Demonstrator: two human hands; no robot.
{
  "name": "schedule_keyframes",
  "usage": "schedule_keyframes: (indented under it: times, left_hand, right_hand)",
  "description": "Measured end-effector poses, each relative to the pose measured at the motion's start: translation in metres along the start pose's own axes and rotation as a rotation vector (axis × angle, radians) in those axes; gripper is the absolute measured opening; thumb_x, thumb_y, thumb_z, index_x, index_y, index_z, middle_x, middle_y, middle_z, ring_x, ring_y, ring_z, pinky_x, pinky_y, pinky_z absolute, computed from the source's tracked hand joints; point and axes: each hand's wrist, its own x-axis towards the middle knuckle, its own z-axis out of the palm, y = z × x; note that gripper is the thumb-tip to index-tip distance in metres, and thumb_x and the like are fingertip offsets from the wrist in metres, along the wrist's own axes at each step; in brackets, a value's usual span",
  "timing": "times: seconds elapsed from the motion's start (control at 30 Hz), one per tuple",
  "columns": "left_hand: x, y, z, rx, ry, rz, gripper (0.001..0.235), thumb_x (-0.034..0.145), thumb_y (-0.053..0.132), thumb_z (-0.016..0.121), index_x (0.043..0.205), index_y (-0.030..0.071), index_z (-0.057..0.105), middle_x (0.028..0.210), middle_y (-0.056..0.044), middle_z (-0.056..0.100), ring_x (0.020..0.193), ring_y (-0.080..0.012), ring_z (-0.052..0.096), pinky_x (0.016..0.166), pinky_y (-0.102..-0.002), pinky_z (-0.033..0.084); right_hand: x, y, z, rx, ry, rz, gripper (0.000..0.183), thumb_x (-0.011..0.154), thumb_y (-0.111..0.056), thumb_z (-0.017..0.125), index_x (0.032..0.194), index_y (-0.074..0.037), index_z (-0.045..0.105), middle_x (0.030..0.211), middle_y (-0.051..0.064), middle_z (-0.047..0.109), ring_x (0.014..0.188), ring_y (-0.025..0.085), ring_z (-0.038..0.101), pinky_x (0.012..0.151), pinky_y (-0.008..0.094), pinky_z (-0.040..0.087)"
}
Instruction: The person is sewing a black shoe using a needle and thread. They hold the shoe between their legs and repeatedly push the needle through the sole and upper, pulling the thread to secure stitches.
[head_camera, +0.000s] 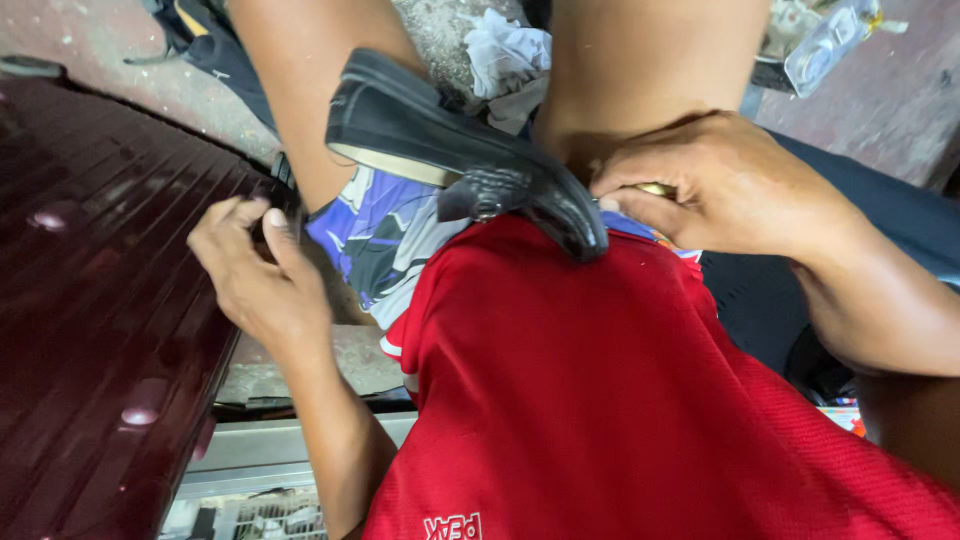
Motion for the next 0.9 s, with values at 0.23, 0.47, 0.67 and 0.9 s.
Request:
schedule_keyframes:
  times: [0.23, 0.47, 0.67, 0.9]
  left_hand:
    - [-0.018, 0.016, 0.046, -0.33, -0.263, 0.183, 0.041, 0.087, 0.02, 0.084, 0.121, 0.005, 0.066, 0.106, -0.015, 0.069, 0.097, -0.0346, 0.067, 0.084, -0.042, 0.054]
    - [-0.006, 0.007, 0.045, -0.58, -0.285, 0.109, 0.011, 0.088, 0.012, 0.08, 0.093, 0.006, 0.073, 0.091, -0.008, 0.069, 0.081, -0.0276, 0.068, 0.073, -0.035, 0.055]
    - [0.01, -0.005, 0.031, -0.61, -0.426, 0.011, 0.01, 0.088, 0.012, 0.08, 0.094, 0.006, 0.075, 0.083, -0.009, 0.067, 0.065, -0.0228, 0.064, 0.061, -0.033, 0.051]
    - [0.016, -0.003, 0.031, -0.551, -0.374, 0.152, 0.015, 0.086, 0.016, 0.081, 0.096, 0.007, 0.075, 0.087, -0.009, 0.069, 0.072, -0.026, 0.066, 0.065, -0.036, 0.052]
  right_hand:
    - [-0.002, 0.004, 0.003, -0.077, -0.093, 0.159, 0.022, 0.089, -0.023, 0.067, 0.109, -0.019, 0.075, 0.089, 0.004, 0.078, 0.061, 0.023, 0.072, 0.057, 0.037, 0.054]
    - [-0.002, 0.004, 0.004, -0.038, -0.217, 0.464, 0.031, 0.089, -0.035, 0.072, 0.119, -0.03, 0.075, 0.093, -0.005, 0.08, 0.072, 0.014, 0.074, 0.068, 0.031, 0.06]
    - [-0.004, 0.026, 0.022, -0.06, -0.209, 0.356, 0.03, 0.09, -0.036, 0.068, 0.119, -0.032, 0.076, 0.095, -0.004, 0.079, 0.081, 0.015, 0.075, 0.076, 0.033, 0.061]
    - [-0.001, -0.012, 0.022, -0.136, -0.12, 0.395, 0.031, 0.088, -0.033, 0.069, 0.118, -0.034, 0.075, 0.096, 0.0, 0.082, 0.078, 0.021, 0.077, 0.073, 0.039, 0.06]
